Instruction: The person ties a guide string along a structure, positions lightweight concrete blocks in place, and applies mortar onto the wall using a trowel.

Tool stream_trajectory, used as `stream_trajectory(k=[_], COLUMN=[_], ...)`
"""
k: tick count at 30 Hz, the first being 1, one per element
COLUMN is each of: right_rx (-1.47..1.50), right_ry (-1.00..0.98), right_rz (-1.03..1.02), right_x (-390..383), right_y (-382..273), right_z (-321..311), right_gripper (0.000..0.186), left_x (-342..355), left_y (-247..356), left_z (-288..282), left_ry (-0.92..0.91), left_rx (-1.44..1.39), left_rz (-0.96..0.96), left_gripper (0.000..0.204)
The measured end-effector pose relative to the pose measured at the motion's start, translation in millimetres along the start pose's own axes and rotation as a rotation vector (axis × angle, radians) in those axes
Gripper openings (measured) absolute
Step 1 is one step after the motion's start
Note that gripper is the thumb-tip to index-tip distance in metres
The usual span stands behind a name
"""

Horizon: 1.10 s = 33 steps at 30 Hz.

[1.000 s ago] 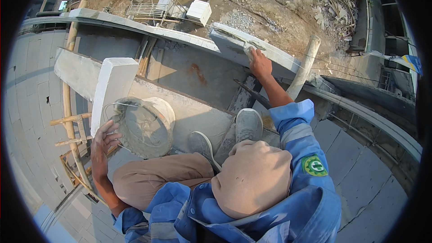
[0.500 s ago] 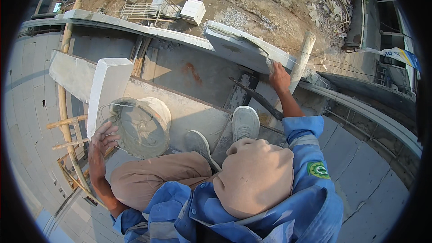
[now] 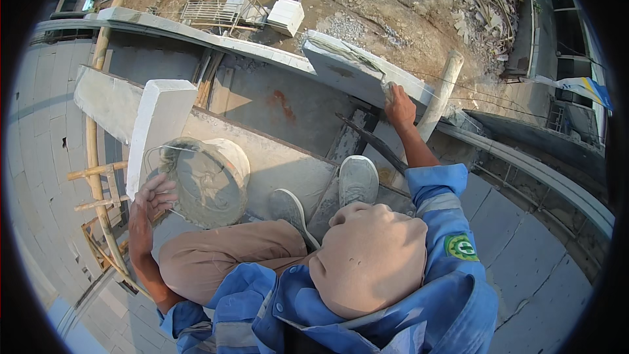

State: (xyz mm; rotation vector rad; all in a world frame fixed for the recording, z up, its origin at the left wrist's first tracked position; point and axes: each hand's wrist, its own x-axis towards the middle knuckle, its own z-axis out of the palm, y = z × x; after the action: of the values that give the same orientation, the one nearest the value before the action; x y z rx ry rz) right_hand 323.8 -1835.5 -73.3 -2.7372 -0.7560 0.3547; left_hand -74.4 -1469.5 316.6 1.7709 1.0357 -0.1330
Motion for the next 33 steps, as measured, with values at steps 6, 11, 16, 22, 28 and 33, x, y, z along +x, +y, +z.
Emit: stream_trajectory(k=[6,11,16,22,28,33], right_rx=[-0.021,0.021,0.364,1.127,1.131,0.943], right_ry=[0.010,-0.135,-0.102,-0.464,-0.448,-0.477], right_rz=[-0.055,0.003,0.108,0.478,0.508,0.357], right_x=[19,30,20,33,34,50], right_y=[-29,-59,-89,-150,-172,-168], right_z=[5,2,10,30,50,47], right_gripper=[0.052,0.048,0.048,0.045,0.049,0.051], left_x=[-1,-8,1,1,0,-1], left_y=[2,1,-6,-4,-5,-6], left_z=[0,-5,-3,-3,-3,-3], left_ry=[0.007,0.002,-0.046,-0.038,-0.057,-0.053], left_rx=[-0.025,-0.034,-0.066,-0.057,-0.048,-0.051], left_rz=[-0.024,-0.013,-0.027,-0.032,-0.034,-0.039], left_gripper=[0.078,0.078,0.079,0.080,0.082,0.082])
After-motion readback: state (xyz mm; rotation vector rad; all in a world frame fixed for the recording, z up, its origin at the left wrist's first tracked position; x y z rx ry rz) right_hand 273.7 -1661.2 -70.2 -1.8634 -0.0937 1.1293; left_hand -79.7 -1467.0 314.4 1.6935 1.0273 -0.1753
